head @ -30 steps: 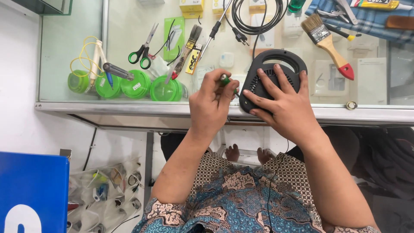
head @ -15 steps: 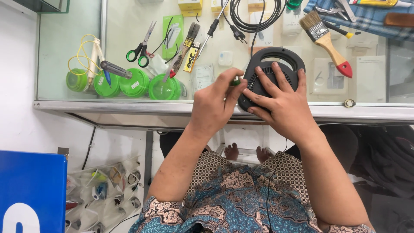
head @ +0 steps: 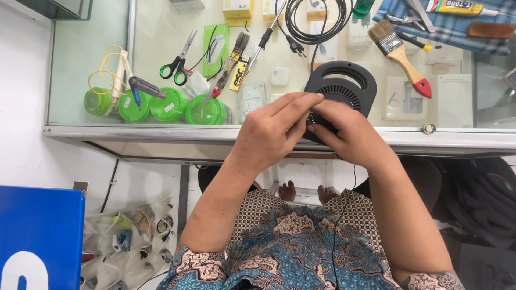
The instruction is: Assembling the plastic housing of an electronic device using a screwdriver
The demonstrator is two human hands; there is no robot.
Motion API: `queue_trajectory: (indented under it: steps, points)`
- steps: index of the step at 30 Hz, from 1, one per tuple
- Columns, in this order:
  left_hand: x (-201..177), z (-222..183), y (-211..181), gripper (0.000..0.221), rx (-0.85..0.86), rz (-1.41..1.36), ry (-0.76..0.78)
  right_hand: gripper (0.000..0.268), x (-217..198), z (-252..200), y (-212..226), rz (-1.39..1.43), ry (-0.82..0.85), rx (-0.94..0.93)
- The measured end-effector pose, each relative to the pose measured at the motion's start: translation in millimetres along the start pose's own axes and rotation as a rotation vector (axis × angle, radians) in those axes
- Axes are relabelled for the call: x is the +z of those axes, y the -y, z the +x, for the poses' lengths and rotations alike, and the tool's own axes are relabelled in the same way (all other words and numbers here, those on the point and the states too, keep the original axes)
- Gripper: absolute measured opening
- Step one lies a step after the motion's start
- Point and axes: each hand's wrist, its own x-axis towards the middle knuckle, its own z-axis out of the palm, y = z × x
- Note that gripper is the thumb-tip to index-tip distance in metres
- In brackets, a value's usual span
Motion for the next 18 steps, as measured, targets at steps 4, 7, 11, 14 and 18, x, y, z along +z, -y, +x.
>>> queue_trajectory:
  steps: [4, 7, 11, 14, 18]
  points:
    - [7, -8, -1, 0.029, -0.064, -0.069, -0.039, 0.019, 7, 0, -36, 0.065, 0.046, -0.025]
    - [12, -13, 0, 0.034, -0.133, -0.169, -0.076, 0.020, 6, 3, -34, 0.120, 0.047, -0.092]
    - [14, -11, -2, 0.022, -0.236, -0.338, -0.157, 0.014, 11, 6, -33, 0.123, -0.023, -0.068]
    - [12, -8, -13, 0.026, -0.309, -0.450, -0.148, 0.009, 13, 10, -29, 0.079, -0.050, -0.082]
    - [20, -11, -12, 0.019, -0.389, -0.594, -0.114, 0.016, 13, 19, -5, 0.032, -0.078, -0.069]
